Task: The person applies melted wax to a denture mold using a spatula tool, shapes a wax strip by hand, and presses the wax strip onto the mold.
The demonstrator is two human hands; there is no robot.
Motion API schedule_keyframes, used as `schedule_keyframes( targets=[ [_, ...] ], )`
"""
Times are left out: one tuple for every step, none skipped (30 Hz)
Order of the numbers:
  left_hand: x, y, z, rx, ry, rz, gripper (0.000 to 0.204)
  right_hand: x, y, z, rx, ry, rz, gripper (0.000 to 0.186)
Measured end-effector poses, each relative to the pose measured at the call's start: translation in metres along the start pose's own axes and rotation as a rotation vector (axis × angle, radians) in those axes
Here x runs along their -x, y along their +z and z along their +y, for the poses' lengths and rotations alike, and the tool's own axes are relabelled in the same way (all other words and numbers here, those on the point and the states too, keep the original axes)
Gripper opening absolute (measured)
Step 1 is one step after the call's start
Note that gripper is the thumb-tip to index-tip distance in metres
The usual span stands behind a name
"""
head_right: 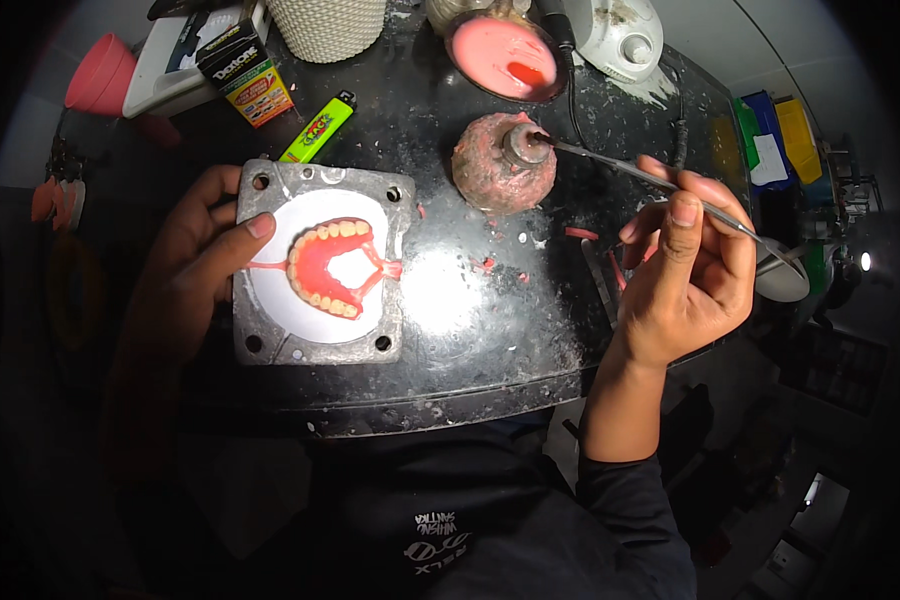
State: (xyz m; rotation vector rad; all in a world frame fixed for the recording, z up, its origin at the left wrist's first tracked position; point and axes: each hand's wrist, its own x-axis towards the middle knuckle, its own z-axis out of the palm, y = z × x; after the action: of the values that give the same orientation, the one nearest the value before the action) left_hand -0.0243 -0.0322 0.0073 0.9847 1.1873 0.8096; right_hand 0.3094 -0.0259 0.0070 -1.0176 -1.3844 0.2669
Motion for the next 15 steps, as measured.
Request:
schedule_keyframes(
  targets=[
    [-0.001, -0.001, 0.000, -0.045, 0.005, -0.002, 0.029, 0.000, -0.001, 0.001, 0.001, 0.002, 0.003, 0.017],
    [-0.002, -0.002, 0.000, -0.046, 0.004, -0.003, 0.029, 0.001, -0.002, 0.002, -0.003, 0.004, -0.003, 0.017],
    [-0.003, -0.004, -0.001, -0.062, 0.006, -0.019, 0.028, 0.001, -0.003, 0.002, -0.007, 0.007, -0.008, 0.018],
    [-0.004, -0.005, -0.001, -0.077, 0.008, -0.035, 0.028, 0.001, -0.003, 0.001, -0.006, 0.008, -0.006, 0.018],
    [-0.005, -0.006, -0.003, -0.079, 0.007, -0.035, 0.028, 0.001, -0.001, -0.003, -0.085, 0.070, -0.005, 0.018],
    [-0.006, -0.008, -0.005, -0.081, 0.018, -0.038, 0.027, 0.001, -0.001, -0.005, -0.165, 0.132, -0.003, 0.019],
    [-0.006, -0.008, -0.006, -0.081, 0.030, -0.041, 0.027, 0.002, -0.003, -0.004, -0.293, 0.212, -0.068, 0.019],
    [-0.006, -0.007, -0.007, -0.083, 0.029, -0.042, 0.027, 0.003, -0.006, -0.002, -0.421, 0.291, -0.132, 0.019],
    [-0.007, -0.006, -0.008, -0.075, 0.041, -0.039, 0.027, 0.006, -0.004, -0.002, -0.469, 0.387, -0.208, 0.019],
    [-0.007, -0.005, -0.008, -0.066, 0.054, -0.035, 0.026, 0.011, 0.000, -0.006, -0.502, 0.480, -0.281, 0.017],
    [-0.007, -0.005, -0.009, -0.067, 0.053, -0.034, 0.026, 0.017, 0.007, -0.009, -0.534, 0.534, -0.323, 0.017],
    [-0.007, -0.005, -0.010, -0.062, 0.062, -0.037, 0.026, 0.022, 0.013, -0.009, -0.567, 0.589, -0.365, 0.016],
    [-0.007, -0.005, -0.011, -0.057, 0.071, -0.040, 0.026, 0.024, 0.018, -0.009, -0.569, 0.626, -0.403, 0.016],
    [-0.007, -0.006, -0.010, -0.055, 0.071, -0.040, 0.026, 0.025, 0.021, -0.009, -0.568, 0.663, -0.441, 0.015],
    [-0.007, -0.006, -0.008, -0.051, 0.058, -0.041, 0.026, 0.025, 0.024, -0.008, -0.573, 0.660, -0.467, 0.014]
  ],
)
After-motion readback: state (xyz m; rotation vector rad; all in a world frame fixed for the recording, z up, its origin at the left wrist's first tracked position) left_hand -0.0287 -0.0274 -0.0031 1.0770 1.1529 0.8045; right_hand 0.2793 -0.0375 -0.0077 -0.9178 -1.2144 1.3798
